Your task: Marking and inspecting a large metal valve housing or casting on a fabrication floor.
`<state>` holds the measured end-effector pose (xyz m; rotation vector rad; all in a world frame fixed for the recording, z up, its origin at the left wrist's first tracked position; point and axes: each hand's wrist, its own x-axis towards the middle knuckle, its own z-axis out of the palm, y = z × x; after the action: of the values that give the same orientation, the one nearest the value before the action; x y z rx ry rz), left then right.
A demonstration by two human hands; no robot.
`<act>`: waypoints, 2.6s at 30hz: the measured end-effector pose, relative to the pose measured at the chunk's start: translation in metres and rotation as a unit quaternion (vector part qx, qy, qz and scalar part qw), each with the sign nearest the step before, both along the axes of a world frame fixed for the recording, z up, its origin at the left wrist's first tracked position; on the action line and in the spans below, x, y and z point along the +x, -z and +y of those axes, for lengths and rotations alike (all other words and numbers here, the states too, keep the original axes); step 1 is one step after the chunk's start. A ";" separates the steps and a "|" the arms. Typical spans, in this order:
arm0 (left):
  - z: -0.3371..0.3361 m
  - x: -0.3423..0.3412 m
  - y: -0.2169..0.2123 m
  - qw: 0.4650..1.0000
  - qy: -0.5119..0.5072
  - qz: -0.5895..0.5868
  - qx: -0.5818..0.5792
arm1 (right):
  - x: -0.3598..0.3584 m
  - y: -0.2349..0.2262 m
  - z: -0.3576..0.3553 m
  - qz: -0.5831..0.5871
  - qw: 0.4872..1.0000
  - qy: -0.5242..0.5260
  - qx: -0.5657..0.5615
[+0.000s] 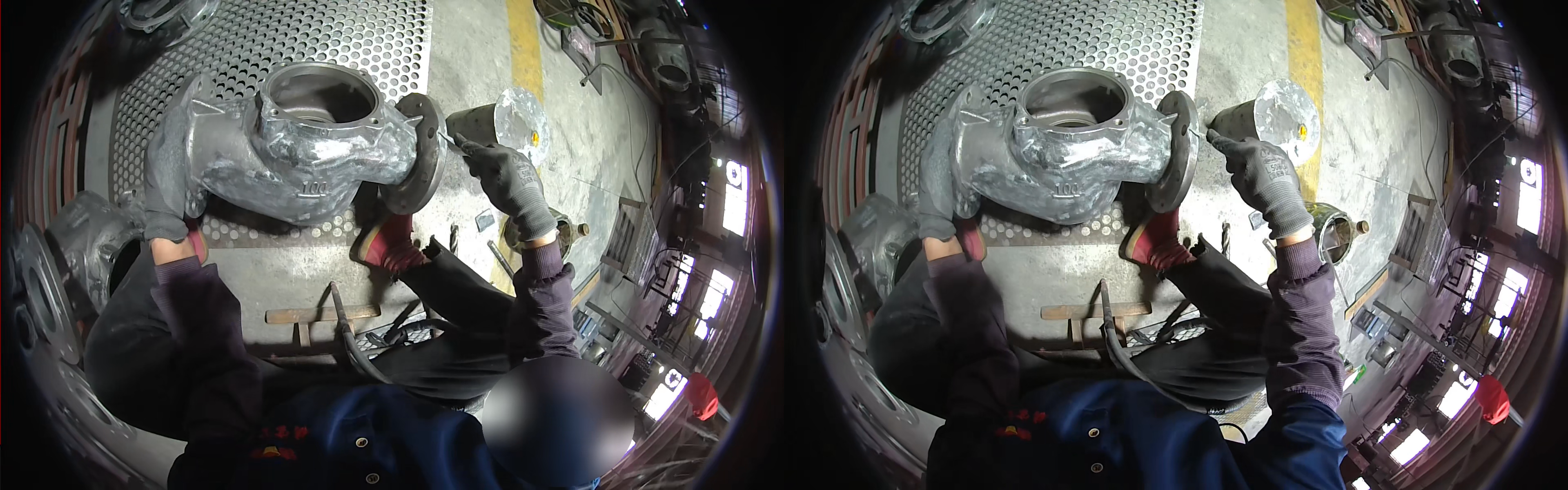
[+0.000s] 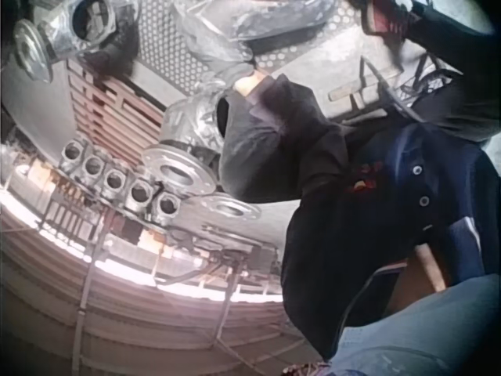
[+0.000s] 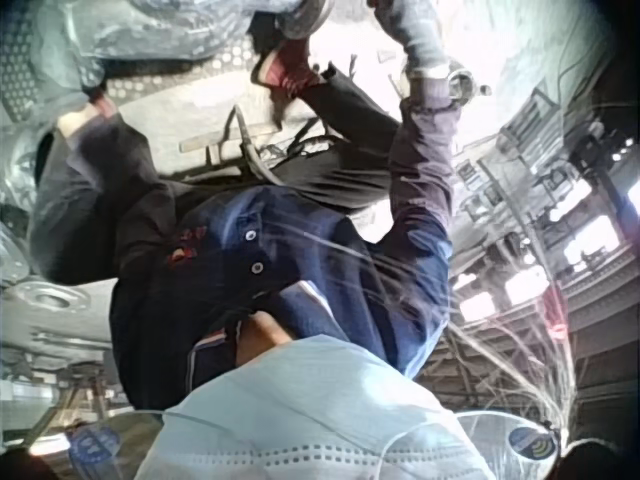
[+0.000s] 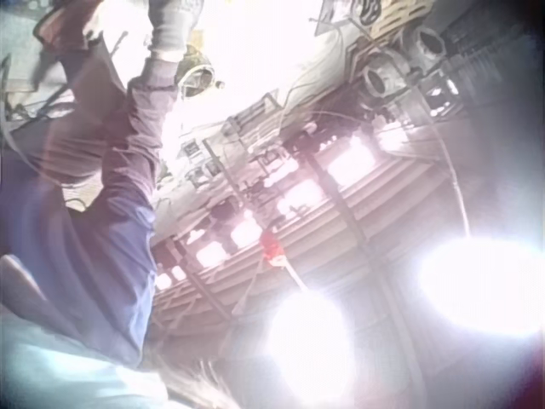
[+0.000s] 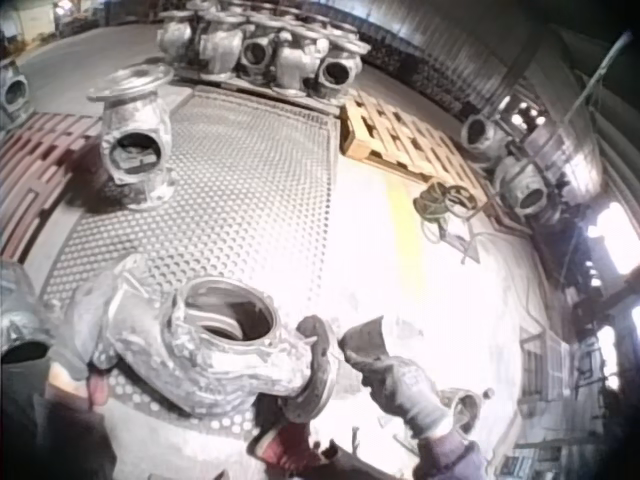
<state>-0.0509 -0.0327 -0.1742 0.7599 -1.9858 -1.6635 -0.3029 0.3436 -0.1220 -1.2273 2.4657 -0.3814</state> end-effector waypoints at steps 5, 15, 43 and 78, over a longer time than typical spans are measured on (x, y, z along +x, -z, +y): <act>-0.001 0.002 -0.007 0.997 -0.043 -0.054 0.037 | 0.002 0.001 0.009 -0.003 1.000 -0.027 -0.002; 0.013 -0.007 -0.017 0.983 -0.110 -0.061 0.131 | 0.022 -0.020 0.027 -0.177 0.982 0.063 0.032; -0.008 0.003 0.036 0.985 -0.129 -0.098 -0.053 | -0.011 -0.061 -0.123 0.292 0.829 -0.371 0.300; 0.005 0.000 0.003 0.969 -0.192 -0.132 -0.088 | 0.034 -0.061 -0.115 0.456 0.734 -0.419 0.279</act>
<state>-0.0508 -0.0282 -0.1771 1.2581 -1.9649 -1.1971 -0.2691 0.2286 -0.0605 -2.3181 1.9256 1.3895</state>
